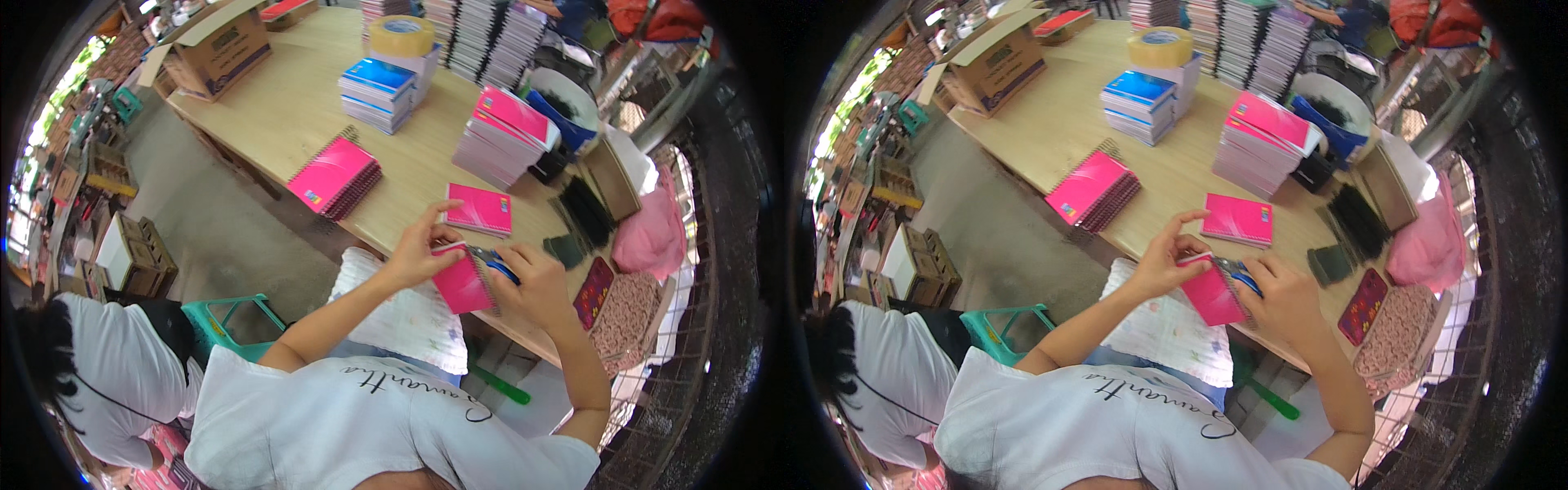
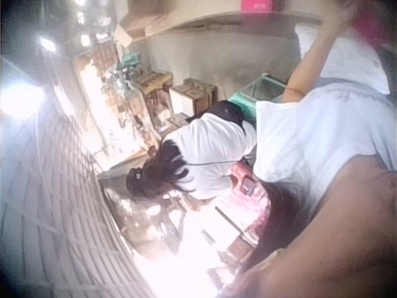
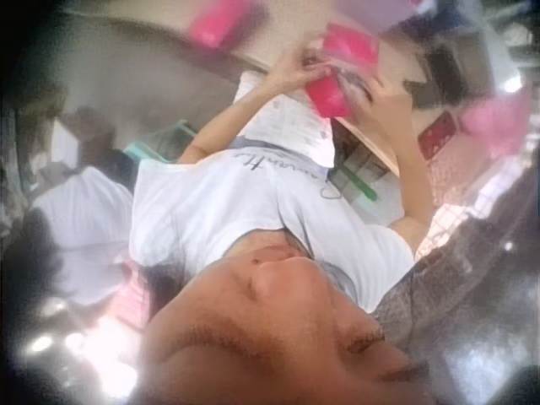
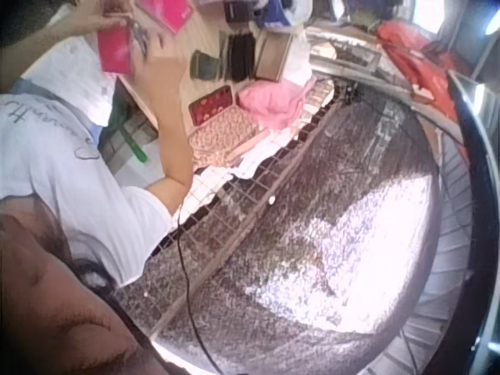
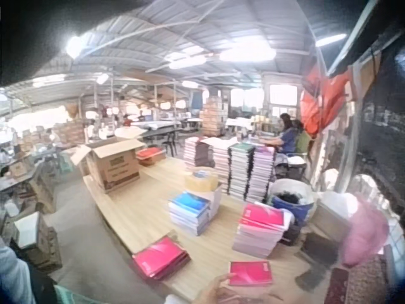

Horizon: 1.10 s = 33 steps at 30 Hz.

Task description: The person inserts a spiral wire coil into the punched holes of pink notebooks by hand, and then uses a pair of pliers to cut and crimp the ends of the wire.

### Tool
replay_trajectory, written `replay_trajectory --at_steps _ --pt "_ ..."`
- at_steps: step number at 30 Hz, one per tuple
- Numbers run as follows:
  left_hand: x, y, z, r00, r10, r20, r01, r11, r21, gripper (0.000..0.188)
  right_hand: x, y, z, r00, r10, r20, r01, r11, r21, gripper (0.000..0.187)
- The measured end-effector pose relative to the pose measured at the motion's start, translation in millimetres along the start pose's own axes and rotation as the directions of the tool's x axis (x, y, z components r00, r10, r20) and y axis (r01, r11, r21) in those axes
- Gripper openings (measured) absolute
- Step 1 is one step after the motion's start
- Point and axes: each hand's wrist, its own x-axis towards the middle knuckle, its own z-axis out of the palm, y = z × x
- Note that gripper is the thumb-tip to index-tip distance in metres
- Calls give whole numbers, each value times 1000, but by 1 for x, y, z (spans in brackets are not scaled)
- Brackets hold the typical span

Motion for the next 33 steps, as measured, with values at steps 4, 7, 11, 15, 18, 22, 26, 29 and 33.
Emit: replay_trajectory --at_steps 4,7,11,15,18,22,26,29,33 --pt "-8 10 -1 993 79 -86 -72 994 85 50 -7 -8 1 976 217 5 -204 912 355 31" --pt "-13 64 -49 891 220 -397 -105 951 290 33 -25 4 6 911 285 -298 -176 923 343 30" --pt "-9 112 -134 711 357 -606 -150 918 366 24 -62 37 29 886 417 -203 -326 871 366 30" --pt "26 140 -189 917 339 -210 -67 650 757 17 -76 49 57 876 465 -126 -432 873 226 33" --pt "74 119 -178 939 198 282 -342 436 832 7 -74 54 73 915 362 -176 -370 929 -12 36" --pt "102 75 -180 825 114 554 -553 372 746 4 -74 59 85 903 369 -217 -379 926 0 41" --pt "105 49 -189 805 121 581 -584 339 738 6 -74 59 86 898 375 -231 -383 924 12 45" --pt "102 46 -190 822 173 543 -569 286 771 11 -73 59 88 889 398 -227 -410 912 -2 46" --pt "93 75 -162 818 483 313 -496 317 808 21 -71 52 90 865 410 -289 -443 895 -55 46"
